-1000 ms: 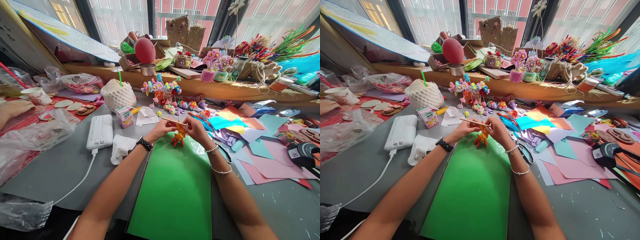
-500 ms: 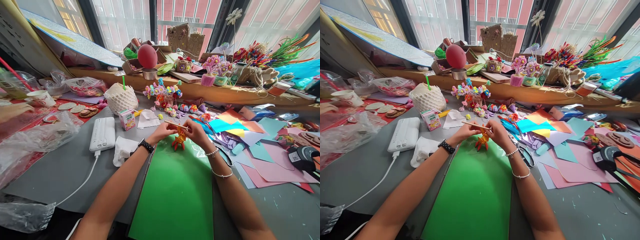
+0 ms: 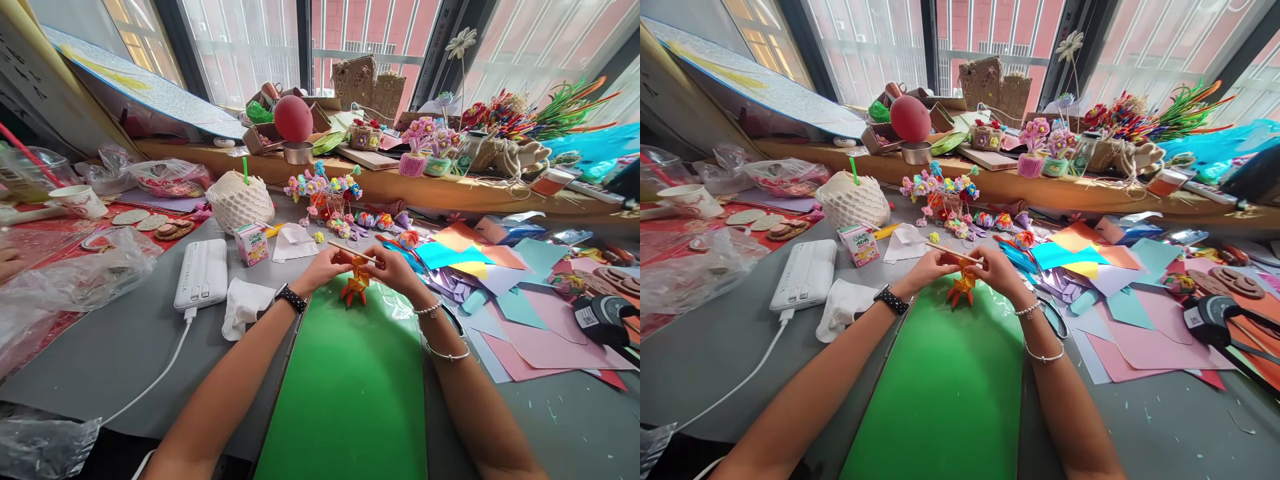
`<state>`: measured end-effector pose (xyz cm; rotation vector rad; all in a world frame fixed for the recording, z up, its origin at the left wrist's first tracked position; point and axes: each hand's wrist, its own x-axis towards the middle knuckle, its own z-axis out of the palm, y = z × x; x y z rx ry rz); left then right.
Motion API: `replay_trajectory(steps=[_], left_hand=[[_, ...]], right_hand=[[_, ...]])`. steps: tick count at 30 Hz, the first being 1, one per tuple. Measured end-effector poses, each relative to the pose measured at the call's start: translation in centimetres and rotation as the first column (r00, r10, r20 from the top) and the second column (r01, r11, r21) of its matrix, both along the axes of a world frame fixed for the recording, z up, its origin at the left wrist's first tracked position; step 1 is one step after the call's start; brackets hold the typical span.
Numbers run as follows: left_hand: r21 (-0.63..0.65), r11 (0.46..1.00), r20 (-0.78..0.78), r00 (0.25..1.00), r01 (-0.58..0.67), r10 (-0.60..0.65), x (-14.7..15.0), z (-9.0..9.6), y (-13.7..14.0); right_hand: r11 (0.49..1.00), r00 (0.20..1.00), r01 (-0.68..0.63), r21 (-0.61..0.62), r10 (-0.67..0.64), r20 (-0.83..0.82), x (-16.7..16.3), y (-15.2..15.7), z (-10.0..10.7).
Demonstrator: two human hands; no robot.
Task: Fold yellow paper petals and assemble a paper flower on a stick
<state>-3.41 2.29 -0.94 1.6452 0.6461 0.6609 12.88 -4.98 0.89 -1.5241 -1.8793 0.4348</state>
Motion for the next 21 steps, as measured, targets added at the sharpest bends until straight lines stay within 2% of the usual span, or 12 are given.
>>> replay_trajectory(steps=[6, 12, 17, 21], left_hand=[[0.017, 0.999, 0.040, 0.999, 0.032, -0.033, 0.09, 0.18, -0.33], [0.060, 0.997, 0.012, 0.999, 0.043, -0.043, 0.05, 0.07, -0.37], [0.081, 0.995, 0.001, 0.998, 0.056, -0.057, -0.01, 0.10, -0.29], [0.081, 0.996, 0.001, 0.999, 0.047, -0.047, -0.07, 0.48, -0.39]], right_hand=[[0.998, 0.996, 0.008, -0.060, -0.013, -0.089, 0.07, 0.16, -0.22], [0.993, 0.978, -0.008, -0.120, -0.017, -0.207, -0.27, 0.23, -0.63], [0.992, 0.964, 0.022, -0.125, -0.054, -0.261, -0.41, 0.29, -0.90], [0.976, 0.917, -0.042, -0.212, -0.047, -0.396, -0.36, 0.16, -0.60]])
